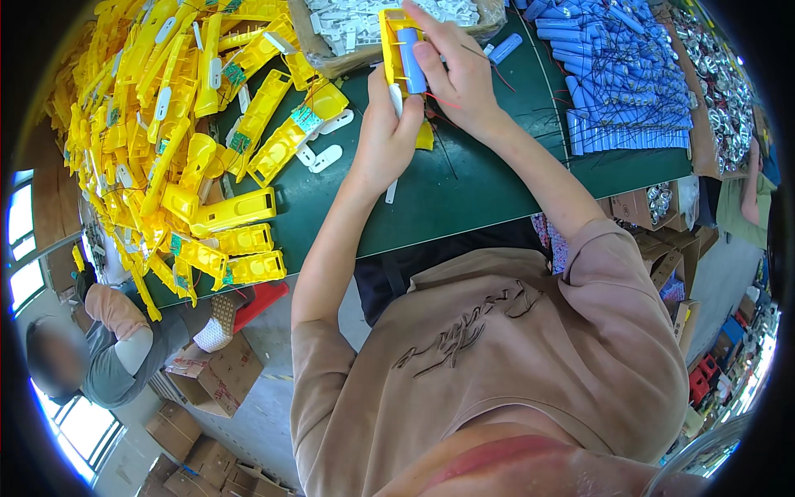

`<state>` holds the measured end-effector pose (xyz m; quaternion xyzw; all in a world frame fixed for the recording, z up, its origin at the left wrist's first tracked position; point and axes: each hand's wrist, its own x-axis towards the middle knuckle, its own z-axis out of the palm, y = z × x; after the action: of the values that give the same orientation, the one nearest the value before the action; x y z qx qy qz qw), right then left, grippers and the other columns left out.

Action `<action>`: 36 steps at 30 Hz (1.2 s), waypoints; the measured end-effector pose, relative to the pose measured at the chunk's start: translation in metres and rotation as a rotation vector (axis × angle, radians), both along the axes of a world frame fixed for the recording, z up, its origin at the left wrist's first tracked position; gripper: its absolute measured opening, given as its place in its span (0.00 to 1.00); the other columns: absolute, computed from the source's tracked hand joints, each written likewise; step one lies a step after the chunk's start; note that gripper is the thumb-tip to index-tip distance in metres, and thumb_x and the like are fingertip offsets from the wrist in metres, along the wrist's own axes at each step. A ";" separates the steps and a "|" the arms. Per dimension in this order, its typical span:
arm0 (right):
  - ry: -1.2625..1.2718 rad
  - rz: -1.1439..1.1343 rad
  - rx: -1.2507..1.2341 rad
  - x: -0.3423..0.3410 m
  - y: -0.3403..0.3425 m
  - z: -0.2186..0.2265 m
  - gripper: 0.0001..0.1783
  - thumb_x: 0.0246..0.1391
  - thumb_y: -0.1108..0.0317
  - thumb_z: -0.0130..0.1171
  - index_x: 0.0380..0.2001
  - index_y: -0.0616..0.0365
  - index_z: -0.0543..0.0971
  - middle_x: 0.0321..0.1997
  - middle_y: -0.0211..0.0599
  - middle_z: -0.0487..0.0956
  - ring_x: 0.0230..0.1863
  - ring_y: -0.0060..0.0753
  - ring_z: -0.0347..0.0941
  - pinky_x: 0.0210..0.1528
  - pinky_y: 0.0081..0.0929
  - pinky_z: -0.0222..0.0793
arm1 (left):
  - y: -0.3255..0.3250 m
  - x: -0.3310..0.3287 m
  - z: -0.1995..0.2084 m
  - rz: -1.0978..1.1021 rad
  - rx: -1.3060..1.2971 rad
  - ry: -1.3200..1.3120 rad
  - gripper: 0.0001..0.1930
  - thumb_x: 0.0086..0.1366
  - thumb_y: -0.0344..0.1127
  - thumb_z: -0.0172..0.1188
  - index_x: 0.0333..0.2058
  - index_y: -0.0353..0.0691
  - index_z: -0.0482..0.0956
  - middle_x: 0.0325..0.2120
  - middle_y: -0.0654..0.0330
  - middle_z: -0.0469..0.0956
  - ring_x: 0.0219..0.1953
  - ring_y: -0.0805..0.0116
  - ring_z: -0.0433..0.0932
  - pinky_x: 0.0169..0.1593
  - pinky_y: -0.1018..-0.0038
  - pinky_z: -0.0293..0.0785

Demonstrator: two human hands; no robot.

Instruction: Assembling electronic components into yellow plastic housings by inserting batteries and internal circuits.

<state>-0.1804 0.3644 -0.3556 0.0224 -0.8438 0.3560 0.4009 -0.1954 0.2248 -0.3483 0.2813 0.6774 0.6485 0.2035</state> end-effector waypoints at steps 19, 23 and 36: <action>0.020 0.191 0.320 0.002 0.023 0.046 0.23 0.56 0.74 0.48 0.56 0.52 0.68 0.33 0.34 0.76 0.27 0.31 0.72 0.34 0.25 0.68 | -0.013 -0.015 0.013 0.216 0.299 -0.224 0.13 0.65 0.28 0.39 0.48 0.36 0.58 0.37 0.52 0.71 0.32 0.67 0.75 0.34 0.67 0.79; 0.069 0.056 0.192 -0.017 0.064 0.052 0.25 0.55 0.69 0.54 0.57 0.46 0.66 0.28 0.32 0.75 0.27 0.30 0.73 0.29 0.26 0.68 | -0.012 -0.015 0.014 0.280 0.354 -0.226 0.13 0.64 0.28 0.39 0.47 0.36 0.59 0.37 0.52 0.71 0.32 0.67 0.74 0.34 0.67 0.79; -0.092 0.126 0.602 -0.064 0.063 0.065 0.06 0.49 0.69 0.55 0.27 0.58 0.77 0.31 0.41 0.76 0.36 0.43 0.73 0.41 0.34 0.68 | -0.010 -0.009 0.015 0.248 0.288 -0.199 0.15 0.64 0.28 0.40 0.50 0.36 0.56 0.39 0.52 0.69 0.33 0.68 0.74 0.35 0.67 0.78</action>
<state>-0.2442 0.4279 -0.2903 0.1763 -0.9255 0.1150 0.3149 -0.2044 0.2145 -0.3338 0.1566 0.5838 0.7833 0.1455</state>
